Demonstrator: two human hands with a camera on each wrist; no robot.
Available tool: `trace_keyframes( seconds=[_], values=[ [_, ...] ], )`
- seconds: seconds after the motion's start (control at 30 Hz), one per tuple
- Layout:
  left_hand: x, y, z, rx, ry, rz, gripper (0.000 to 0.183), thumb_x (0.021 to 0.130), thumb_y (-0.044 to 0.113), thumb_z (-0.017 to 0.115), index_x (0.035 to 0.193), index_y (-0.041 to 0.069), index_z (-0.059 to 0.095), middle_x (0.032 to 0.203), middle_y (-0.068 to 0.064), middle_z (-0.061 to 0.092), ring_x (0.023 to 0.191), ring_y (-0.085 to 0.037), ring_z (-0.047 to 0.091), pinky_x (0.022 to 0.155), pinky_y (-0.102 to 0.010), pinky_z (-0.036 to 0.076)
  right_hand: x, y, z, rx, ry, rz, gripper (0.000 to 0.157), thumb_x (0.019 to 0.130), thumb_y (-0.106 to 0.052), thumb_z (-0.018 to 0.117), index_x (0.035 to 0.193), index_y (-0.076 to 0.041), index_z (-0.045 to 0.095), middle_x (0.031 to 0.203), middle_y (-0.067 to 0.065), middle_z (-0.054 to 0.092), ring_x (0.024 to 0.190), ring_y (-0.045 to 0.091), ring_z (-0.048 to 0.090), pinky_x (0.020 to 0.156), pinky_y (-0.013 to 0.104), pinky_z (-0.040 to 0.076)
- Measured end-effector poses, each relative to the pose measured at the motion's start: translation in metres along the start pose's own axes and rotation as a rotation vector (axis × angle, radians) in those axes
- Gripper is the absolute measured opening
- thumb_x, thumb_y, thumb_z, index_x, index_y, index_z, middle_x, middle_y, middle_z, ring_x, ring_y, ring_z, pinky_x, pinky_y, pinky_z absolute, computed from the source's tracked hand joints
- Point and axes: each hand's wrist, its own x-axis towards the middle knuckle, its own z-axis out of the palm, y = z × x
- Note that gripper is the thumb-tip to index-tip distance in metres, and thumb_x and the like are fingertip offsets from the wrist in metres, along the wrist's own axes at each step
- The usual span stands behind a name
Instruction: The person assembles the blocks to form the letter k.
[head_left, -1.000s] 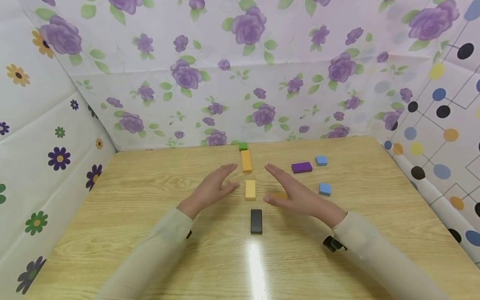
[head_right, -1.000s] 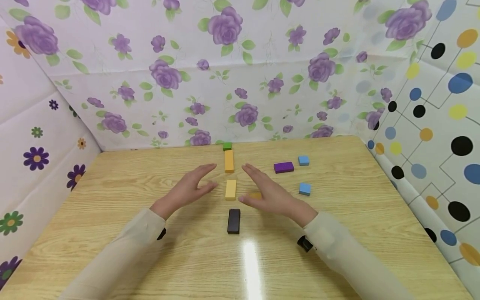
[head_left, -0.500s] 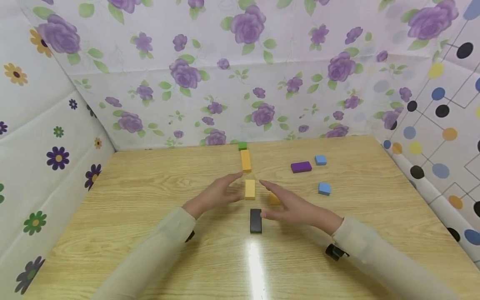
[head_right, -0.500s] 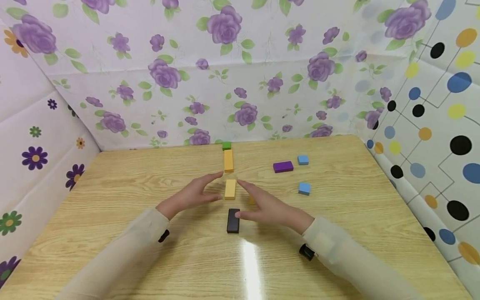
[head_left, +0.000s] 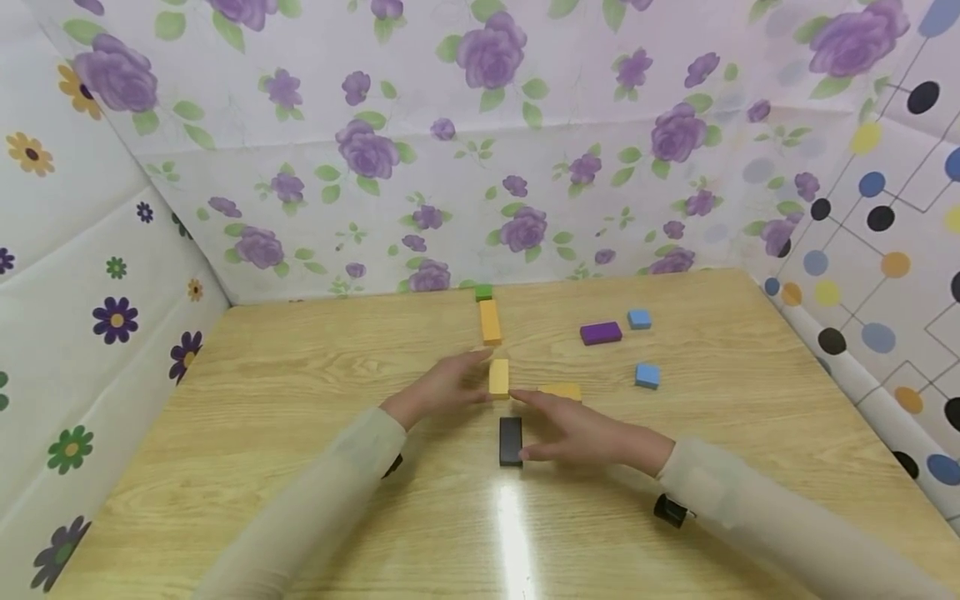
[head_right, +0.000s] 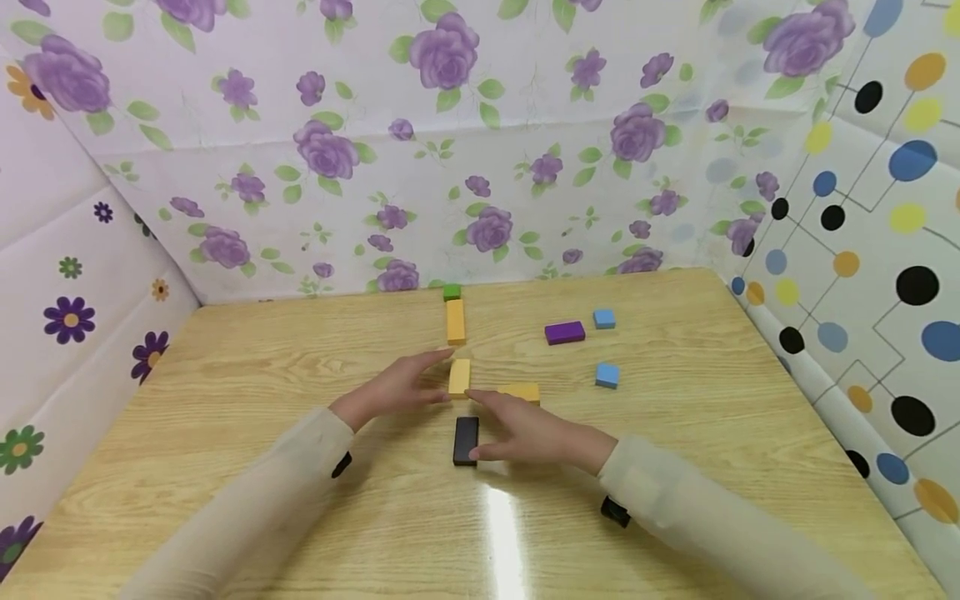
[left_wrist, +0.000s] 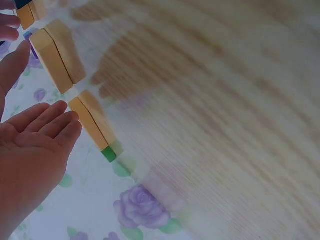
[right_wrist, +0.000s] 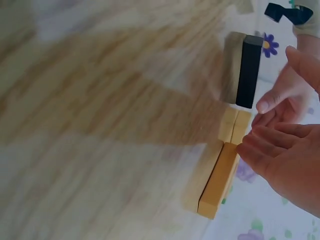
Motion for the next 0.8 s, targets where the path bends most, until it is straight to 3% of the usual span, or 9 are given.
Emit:
trace_keyframes(
  seconds=[0.27,0.8],
  values=[
    [0.007,-0.004,0.003,0.051,0.002,0.012,0.069,0.088,0.02,0.073,0.144,-0.001,0.039,0.148,-0.016,0.039,0.138,-0.031,0.035,0.115,-0.042,0.026,0.002,0.001,0.006,-0.054,-0.034,0.021,0.082,0.087,-0.041,0.07,0.15,-0.006,0.03,0.15,0.008,0.039,0.138,0.021,0.035,0.114,0.038,0.027],
    [0.009,-0.002,0.002,0.08,-0.017,0.007,0.062,0.09,0.021,0.07,0.142,-0.001,0.044,0.144,-0.014,0.047,0.136,-0.028,0.039,0.114,-0.04,0.029,0.004,0.002,0.013,-0.146,-0.008,0.015,0.071,0.087,-0.042,0.071,0.14,-0.003,0.046,0.141,0.008,0.048,0.132,0.021,0.043,0.11,0.038,0.035]
  ],
)
